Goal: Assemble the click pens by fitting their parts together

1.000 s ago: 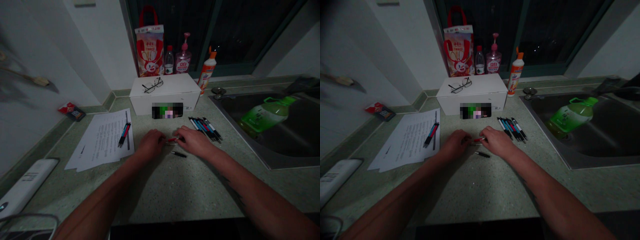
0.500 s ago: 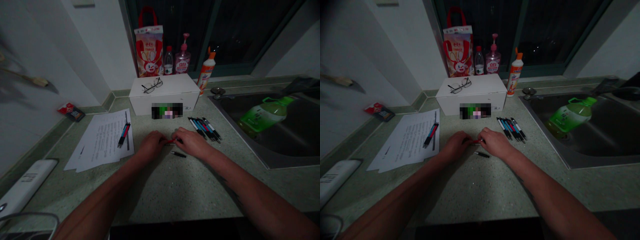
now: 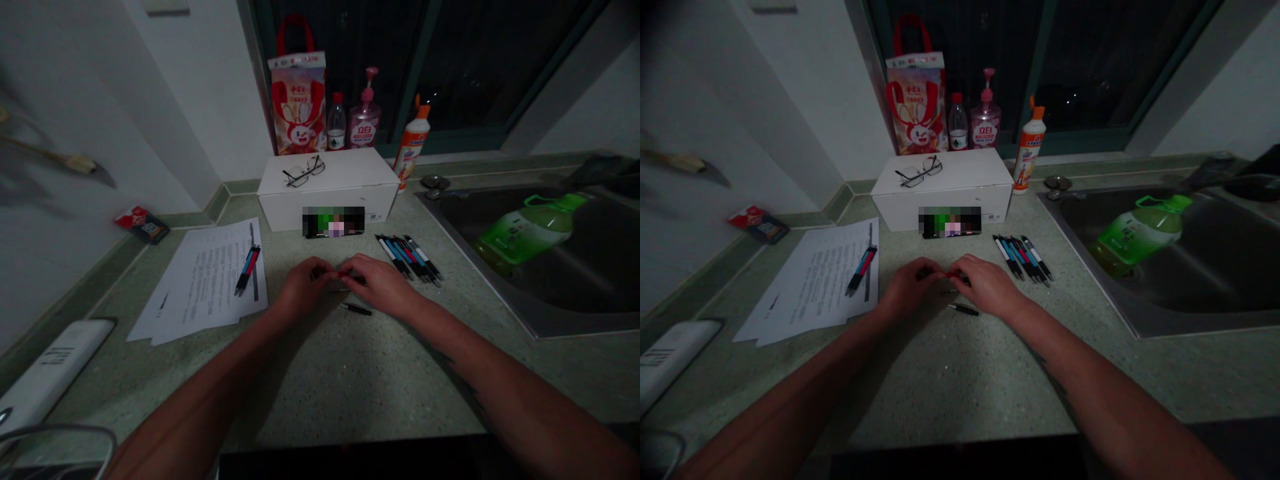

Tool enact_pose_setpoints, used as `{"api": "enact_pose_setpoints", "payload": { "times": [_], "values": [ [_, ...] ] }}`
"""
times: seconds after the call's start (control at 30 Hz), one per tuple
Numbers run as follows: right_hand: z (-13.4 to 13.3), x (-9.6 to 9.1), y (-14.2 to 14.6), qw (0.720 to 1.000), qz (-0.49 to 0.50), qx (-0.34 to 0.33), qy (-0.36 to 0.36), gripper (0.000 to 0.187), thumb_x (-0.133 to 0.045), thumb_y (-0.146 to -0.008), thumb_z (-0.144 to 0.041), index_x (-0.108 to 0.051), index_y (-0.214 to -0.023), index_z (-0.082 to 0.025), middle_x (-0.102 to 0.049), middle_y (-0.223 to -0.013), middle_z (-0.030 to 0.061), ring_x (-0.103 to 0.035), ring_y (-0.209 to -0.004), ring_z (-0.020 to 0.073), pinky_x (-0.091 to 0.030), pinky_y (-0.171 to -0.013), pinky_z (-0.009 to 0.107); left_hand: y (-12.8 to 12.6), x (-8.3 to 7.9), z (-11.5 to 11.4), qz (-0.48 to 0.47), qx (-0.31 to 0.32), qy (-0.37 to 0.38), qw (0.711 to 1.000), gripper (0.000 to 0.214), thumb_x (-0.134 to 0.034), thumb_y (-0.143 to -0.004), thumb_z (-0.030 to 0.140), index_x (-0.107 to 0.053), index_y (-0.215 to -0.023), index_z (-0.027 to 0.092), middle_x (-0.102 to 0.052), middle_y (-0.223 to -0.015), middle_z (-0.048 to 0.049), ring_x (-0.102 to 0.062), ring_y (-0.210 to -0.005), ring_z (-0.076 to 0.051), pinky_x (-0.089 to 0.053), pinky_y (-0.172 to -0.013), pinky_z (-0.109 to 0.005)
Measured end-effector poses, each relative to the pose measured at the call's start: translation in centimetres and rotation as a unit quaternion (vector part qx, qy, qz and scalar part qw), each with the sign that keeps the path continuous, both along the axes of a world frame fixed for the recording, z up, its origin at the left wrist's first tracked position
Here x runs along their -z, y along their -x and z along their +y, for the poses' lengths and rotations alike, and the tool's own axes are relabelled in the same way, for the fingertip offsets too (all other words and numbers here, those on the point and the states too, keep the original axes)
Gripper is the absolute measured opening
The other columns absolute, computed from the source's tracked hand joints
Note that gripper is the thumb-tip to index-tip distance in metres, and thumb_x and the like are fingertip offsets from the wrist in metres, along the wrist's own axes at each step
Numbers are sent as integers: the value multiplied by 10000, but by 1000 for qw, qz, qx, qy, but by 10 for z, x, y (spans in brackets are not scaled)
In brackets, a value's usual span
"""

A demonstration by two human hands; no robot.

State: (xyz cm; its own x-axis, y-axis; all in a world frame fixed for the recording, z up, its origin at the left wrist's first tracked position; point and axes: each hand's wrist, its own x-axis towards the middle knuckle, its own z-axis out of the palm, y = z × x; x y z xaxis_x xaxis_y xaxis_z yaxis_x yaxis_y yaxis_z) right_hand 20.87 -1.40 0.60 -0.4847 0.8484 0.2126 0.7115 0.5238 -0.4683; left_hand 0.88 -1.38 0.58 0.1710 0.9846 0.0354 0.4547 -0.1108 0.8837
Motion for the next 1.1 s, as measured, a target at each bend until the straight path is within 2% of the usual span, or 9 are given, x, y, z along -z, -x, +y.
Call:
{"api": "enact_pose_setpoints", "payload": {
  "times": [0.1, 0.17, 0.3, 0.37, 0.43, 0.53, 0.67, 0.83, 1.1],
  "values": [
    [-1, -2, 1, 999, 32, 20, 11, 112, -590, -963, -232, -666, -1043, -213, -708, -979, 45, -647, -807, 171, -446, -735, 295, 0, 0, 0, -11, 0, 2, 1000, 86, -720, -829, 252, -667, -862, 193, -698, -811, -10, -626, -747, -169, -495, -716, -304],
    [-1, -5, 0, 997, 54, 45, 13, 138, -572, -967, -230, -658, -1072, -206, -720, -975, 50, -650, -798, 175, -451, -729, 297, 2, 1, 1, 30, 6, -12, 999, 122, -728, -831, 242, -683, -935, 197, -707, -865, -18, -632, -778, -173, -507, -739, -308],
    [0, -9, -3, 994, 74, 72, -23, 186, -543, -983, -254, -654, -1124, -205, -723, -1026, 72, -660, -878, 206, -474, -777, 321, 6, 2, 0, 196, 103, -83, 972, 62, -710, -844, 206, -724, -904, 207, -711, -947, -52, -634, -910, -221, -510, -833, -358],
    [1, -9, -5, 994, 74, 69, -48, 187, -522, -1001, -273, -664, -1103, -208, -717, -1048, 83, -655, -961, 228, -484, -844, 346, 7, 3, -1, 248, 151, -113, 950, 68, -667, -868, 183, -731, -862, 206, -708, -948, -67, -628, -948, -243, -503, -864, -383],
    [2, -8, -6, 995, 61, 55, -63, 197, -496, -1018, -270, -668, -1090, -206, -706, -1059, 91, -642, -1024, 242, -481, -904, 370, 6, 3, -2, 275, 163, -128, 939, 116, -626, -891, 168, -729, -854, 205, -704, -945, -78, -623, -960, -254, -500, -878, -397],
    [4, -6, -9, 996, 23, 54, -59, 226, -457, -1030, -234, -669, -1096, -189, -687, -1076, 111, -637, -1029, 251, -487, -902, 381, 5, 4, -2, 303, 130, -132, 935, 149, -574, -919, 162, -716, -881, 188, -692, -970, -95, -620, -980, -265, -494, -886, -402],
    [9, -6, -16, 992, -26, 108, -57, 264, -426, -1029, -202, -679, -1098, -174, -708, -1082, 133, -650, -1016, 275, -483, -893, 408, 8, 4, 2, 271, 33, -131, 953, 182, -505, -941, 152, -685, -927, 177, -677, -976, -97, -622, -961, -261, -487, -871, -396],
    [13, -8, -22, 987, -59, 132, -74, 275, -426, -1024, -198, -694, -1085, -181, -731, -1044, 127, -659, -997, 285, -466, -890, 420, 14, 0, 4, 241, -57, -153, 957, 199, -468, -956, 186, -630, -843, 211, -651, -916, -71, -591, -917, -255, -463, -830, -394],
    [8, -11, -13, 992, -66, 83, -62, 275, -452, -1020, -191, -709, -1115, -209, -746, -1050, 98, -654, -1019, 268, -472, -910, 407, 14, -2, 3, 277, -50, -160, 946, 210, -461, -962, 174, -653, -879, 198, -648, -930, -93, -582, -943, -273, -444, -848, -406]
  ]
}}
